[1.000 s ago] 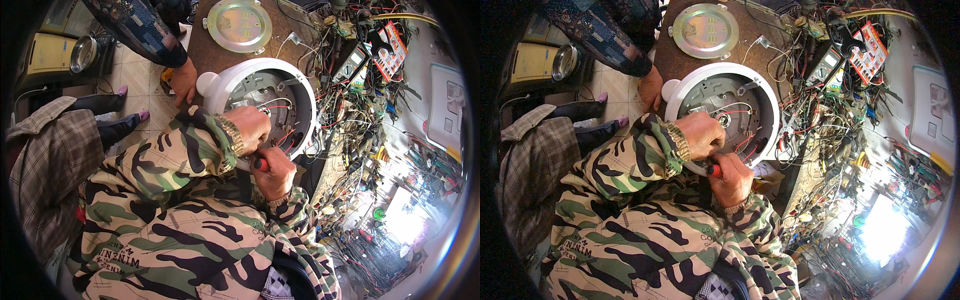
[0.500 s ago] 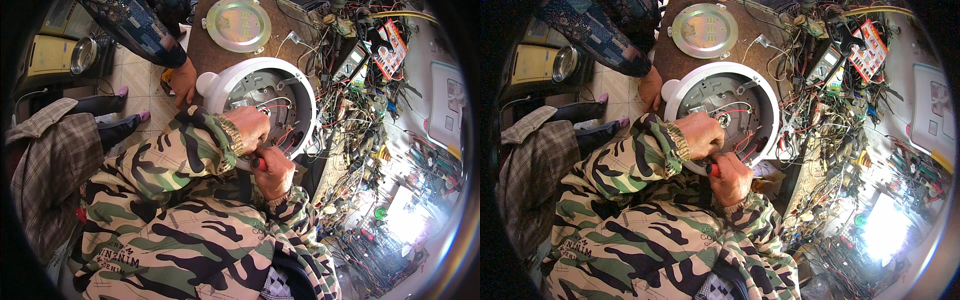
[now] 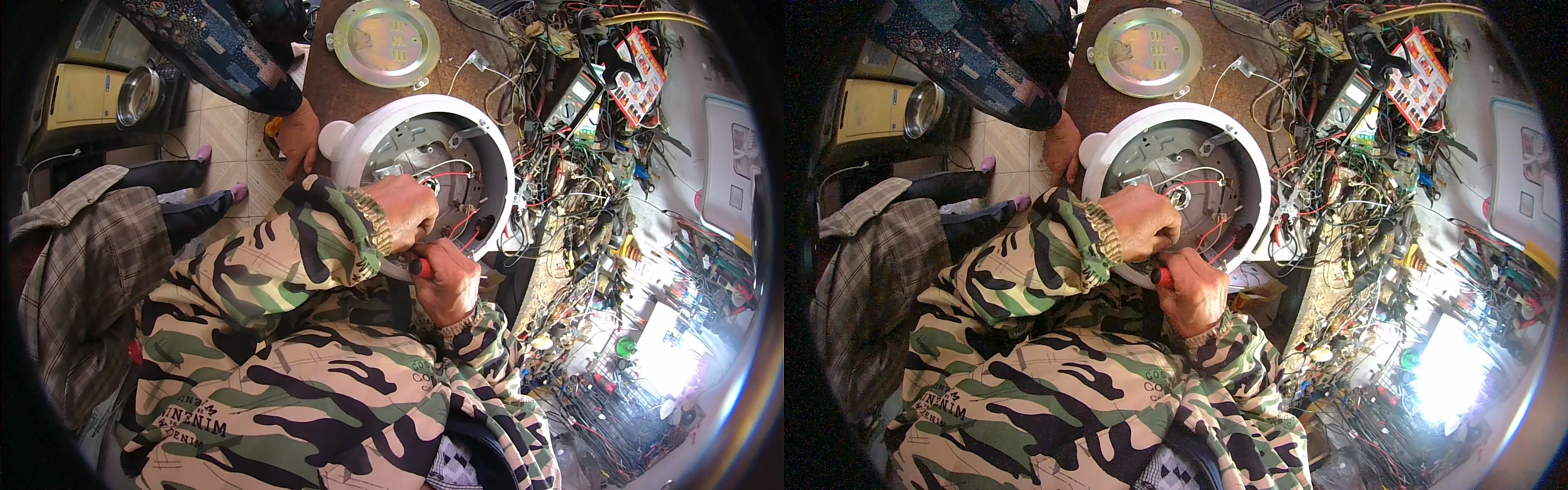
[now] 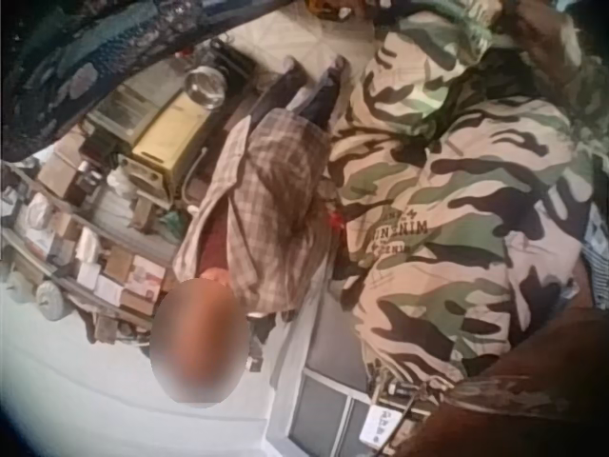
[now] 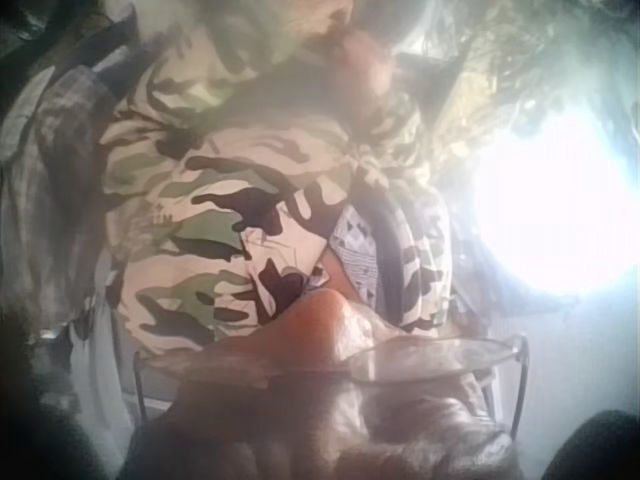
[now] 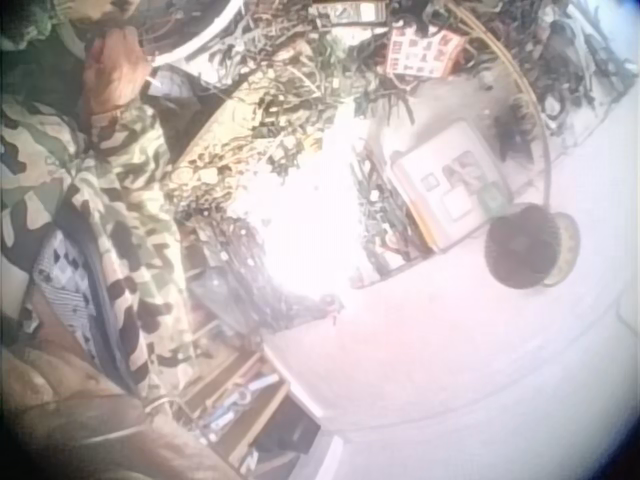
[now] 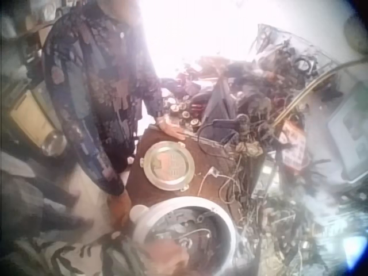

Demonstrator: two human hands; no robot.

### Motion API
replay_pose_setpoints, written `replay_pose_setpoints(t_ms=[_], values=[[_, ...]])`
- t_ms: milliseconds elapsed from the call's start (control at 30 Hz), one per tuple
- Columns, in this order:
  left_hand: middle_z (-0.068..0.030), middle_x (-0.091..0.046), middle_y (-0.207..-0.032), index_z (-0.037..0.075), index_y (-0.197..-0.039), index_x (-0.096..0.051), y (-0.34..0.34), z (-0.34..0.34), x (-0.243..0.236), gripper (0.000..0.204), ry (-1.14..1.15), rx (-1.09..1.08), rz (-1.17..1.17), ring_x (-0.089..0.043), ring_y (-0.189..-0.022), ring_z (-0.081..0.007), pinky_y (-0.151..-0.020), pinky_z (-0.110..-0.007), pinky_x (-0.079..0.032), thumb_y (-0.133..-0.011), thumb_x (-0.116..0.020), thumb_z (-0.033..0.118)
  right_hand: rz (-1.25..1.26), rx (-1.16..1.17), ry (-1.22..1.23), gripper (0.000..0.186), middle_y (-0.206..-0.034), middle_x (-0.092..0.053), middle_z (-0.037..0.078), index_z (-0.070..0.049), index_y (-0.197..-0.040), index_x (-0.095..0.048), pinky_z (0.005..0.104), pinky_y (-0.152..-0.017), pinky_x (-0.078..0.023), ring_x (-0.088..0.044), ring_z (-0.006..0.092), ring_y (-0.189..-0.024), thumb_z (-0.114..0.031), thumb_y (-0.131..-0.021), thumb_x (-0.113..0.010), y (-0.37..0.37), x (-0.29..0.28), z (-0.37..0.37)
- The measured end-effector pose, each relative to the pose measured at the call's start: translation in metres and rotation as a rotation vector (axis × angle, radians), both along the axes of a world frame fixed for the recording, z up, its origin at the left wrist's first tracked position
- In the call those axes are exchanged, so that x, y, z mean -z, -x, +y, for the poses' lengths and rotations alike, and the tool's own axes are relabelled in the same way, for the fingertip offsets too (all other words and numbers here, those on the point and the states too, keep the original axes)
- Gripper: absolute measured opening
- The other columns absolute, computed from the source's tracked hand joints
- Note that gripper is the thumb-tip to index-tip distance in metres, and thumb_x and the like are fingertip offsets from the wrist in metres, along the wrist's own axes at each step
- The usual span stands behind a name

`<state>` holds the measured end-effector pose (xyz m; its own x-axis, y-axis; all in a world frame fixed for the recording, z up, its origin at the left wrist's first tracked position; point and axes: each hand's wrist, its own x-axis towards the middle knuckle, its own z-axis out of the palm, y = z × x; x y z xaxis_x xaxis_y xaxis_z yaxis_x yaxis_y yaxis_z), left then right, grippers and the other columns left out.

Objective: The person works on the internal wiring of a circular white electronic device, using a screwdriver to adjust connections and a multimeter to test continuity. The person manipulates red and black wires and small components inside the device housing.

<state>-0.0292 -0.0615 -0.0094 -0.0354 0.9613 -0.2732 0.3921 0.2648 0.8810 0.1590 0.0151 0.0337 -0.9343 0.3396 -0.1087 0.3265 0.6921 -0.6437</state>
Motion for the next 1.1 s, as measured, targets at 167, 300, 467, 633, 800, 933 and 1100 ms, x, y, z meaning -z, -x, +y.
replay_pose_setpoints(t_ms=[167, 300, 467, 633, 800, 933, 1100], values=[[-0.0168, -0.074, -0.084, 0.007, -0.089, -0.078, 0.001, 0.0, -0.001, 0.011, -0.028, 0.005, -0.001, -0.074, -0.083, -0.0368, -0.075, -0.043, -0.059, -0.079, -0.075, 0.009, 0.02, 0.044, -0.073, 0.021, -0.086, -0.066, 0.012, -0.004, -0.097, -0.071, 0.0419, -0.064, -0.054, -0.068, 0.0361, -0.074, -0.002, -0.077, -0.076, 0.0, 0.003, -0.007], [-0.0168, -0.074, -0.083, 0.007, -0.088, -0.078, 0.0, -0.001, -0.001, 0.009, -0.038, -0.018, -0.011, -0.074, -0.082, -0.0366, -0.074, -0.043, -0.059, -0.079, -0.076, 0.01, 0.024, 0.042, -0.076, 0.017, -0.085, -0.066, 0.011, -0.005, -0.094, -0.072, 0.0404, -0.062, -0.054, -0.068, 0.035, -0.072, -0.002, -0.078, -0.077, 0.001, 0.001, -0.007], [-0.0166, -0.072, -0.085, 0.006, -0.094, -0.075, 0.0, -0.005, -0.009, 0.016, -0.094, 0.01, 0.156, -0.072, -0.085, -0.0387, -0.075, -0.046, -0.058, -0.078, -0.076, 0.008, -0.026, 0.026, -0.114, 0.022, -0.088, -0.067, 0.011, -0.005, -0.098, -0.072, 0.0409, -0.064, -0.055, -0.069, 0.035, -0.074, -0.002, -0.077, -0.076, -0.001, 0.003, -0.006], [-0.0114, -0.067, -0.095, 0.005, -0.097, -0.071, -0.01, -0.037, -0.035, 0.023, -0.224, -0.044, 0.344, -0.067, -0.098, -0.0338, -0.083, -0.044, -0.055, -0.074, -0.075, 0.006, -0.015, 0.009, -0.038, 0.029, -0.091, -0.068, 0.012, -0.004, -0.102, -0.072, 0.0412, -0.067, -0.057, -0.07, 0.0351, -0.08, 0.001, -0.074, -0.074, 0.0, -0.006, -0.002], [-0.0064, -0.069, -0.1, 0.007, -0.094, -0.073, -0.034, -0.052, -0.026, 0.029, -0.303, -0.205, 0.495, -0.064, -0.11, -0.0274, -0.111, -0.052, -0.043, -0.068, -0.083, 0.014, -0.043, -0.05, 0.027, 0.038, -0.097, -0.064, 0.013, -0.004, -0.111, -0.068, 0.0451, -0.069, -0.055, -0.068, 0.0386, -0.081, -0.003, -0.074, -0.076, 0.002, -0.007, 0.006], [-0.0054, -0.07, -0.097, 0.01, -0.095, -0.075, -0.047, -0.054, -0.023, 0.029, -0.237, -0.28, 0.518, -0.064, -0.111, -0.0249, -0.12, -0.055, -0.033, -0.068, -0.085, 0.017, -0.027, -0.069, 0.062, 0.04, -0.098, -0.064, 0.014, -0.003, -0.111, -0.068, 0.046, -0.069, -0.055, -0.068, 0.039, -0.083, -0.003, -0.072, -0.077, -0.001, -0.004, 0.009], [-0.0034, -0.071, -0.096, 0.012, -0.093, -0.077, -0.05, -0.052, -0.026, 0.024, -0.222, -0.326, 0.466, -0.067, -0.106, -0.0229, -0.122, -0.055, -0.028, -0.071, -0.085, 0.017, -0.014, -0.057, 0.09, 0.04, -0.099, -0.063, 0.014, -0.003, -0.11, -0.067, 0.0459, -0.069, -0.056, -0.068, 0.0387, -0.086, -0.002, -0.071, -0.077, -0.002, -0.007, 0.011]])
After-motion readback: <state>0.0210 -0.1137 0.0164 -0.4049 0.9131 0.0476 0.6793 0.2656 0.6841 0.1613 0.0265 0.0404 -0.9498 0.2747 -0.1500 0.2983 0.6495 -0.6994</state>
